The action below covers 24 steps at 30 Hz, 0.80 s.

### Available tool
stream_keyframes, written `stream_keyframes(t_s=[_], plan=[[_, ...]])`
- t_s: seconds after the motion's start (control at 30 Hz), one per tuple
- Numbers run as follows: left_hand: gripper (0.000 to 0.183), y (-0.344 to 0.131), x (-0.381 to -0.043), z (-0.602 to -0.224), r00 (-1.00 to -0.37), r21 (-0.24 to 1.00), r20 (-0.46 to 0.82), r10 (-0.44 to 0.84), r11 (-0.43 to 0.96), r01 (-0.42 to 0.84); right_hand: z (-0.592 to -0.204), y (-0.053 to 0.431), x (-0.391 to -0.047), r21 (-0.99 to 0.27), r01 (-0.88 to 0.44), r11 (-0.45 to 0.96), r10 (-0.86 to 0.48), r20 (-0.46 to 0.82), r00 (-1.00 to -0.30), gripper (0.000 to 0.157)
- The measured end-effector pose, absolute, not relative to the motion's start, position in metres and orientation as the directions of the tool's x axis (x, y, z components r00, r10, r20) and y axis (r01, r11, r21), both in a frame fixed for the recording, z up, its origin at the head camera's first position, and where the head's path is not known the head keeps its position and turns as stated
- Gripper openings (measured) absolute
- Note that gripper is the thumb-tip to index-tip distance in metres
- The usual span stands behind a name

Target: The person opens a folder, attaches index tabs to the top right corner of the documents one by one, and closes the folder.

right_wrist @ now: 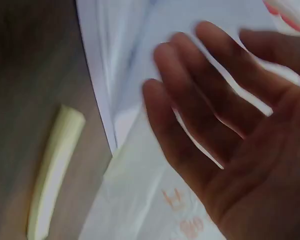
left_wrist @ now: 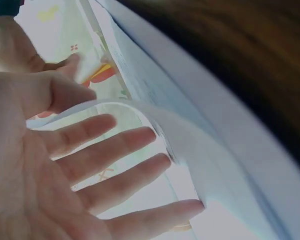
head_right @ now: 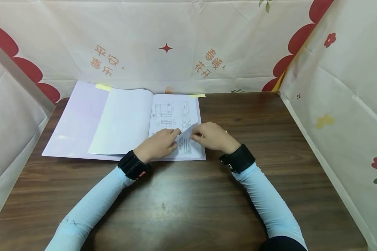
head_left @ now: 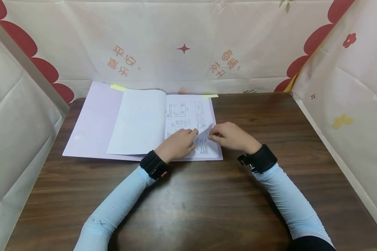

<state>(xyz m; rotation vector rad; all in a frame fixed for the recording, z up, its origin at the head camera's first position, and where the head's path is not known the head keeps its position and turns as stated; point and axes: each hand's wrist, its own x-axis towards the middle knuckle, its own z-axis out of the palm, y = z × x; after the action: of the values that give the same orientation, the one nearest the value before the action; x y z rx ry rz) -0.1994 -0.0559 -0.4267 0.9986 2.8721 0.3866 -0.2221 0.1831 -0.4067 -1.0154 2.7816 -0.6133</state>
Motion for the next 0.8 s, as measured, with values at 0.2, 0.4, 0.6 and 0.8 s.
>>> stream_keyframes(t_s=[0.2,0.4,0.6,0.8], plan=[[0.009,-0.061,-0.193,-0.417,-0.774,0.106,0.233,0.589,0.776,0.622,-0.421,0.167,-0.219,-0.367,-0.633,0.681,-0.691,-0.035,-0.722,0.021],[0.012,-0.091,-0.18,-0.404,-0.795,0.121,0.42,0.438,0.841,0.527,-0.421,0.161,-0.214,-0.312,-0.636,0.706,-0.679,-0.043,-0.733,0.021],[0.03,-0.151,-0.165,-0.406,-0.832,0.162,0.51,0.219,0.925,0.343,-0.42,0.159,-0.212,-0.294,-0.627,0.722,-0.667,-0.054,-0.743,0.023],[0.044,-0.191,-0.144,-0.414,-0.902,0.187,0.427,0.06,0.97,0.153,-0.417,0.163,-0.209,-0.309,-0.611,0.729,-0.66,-0.079,-0.747,0.022]])
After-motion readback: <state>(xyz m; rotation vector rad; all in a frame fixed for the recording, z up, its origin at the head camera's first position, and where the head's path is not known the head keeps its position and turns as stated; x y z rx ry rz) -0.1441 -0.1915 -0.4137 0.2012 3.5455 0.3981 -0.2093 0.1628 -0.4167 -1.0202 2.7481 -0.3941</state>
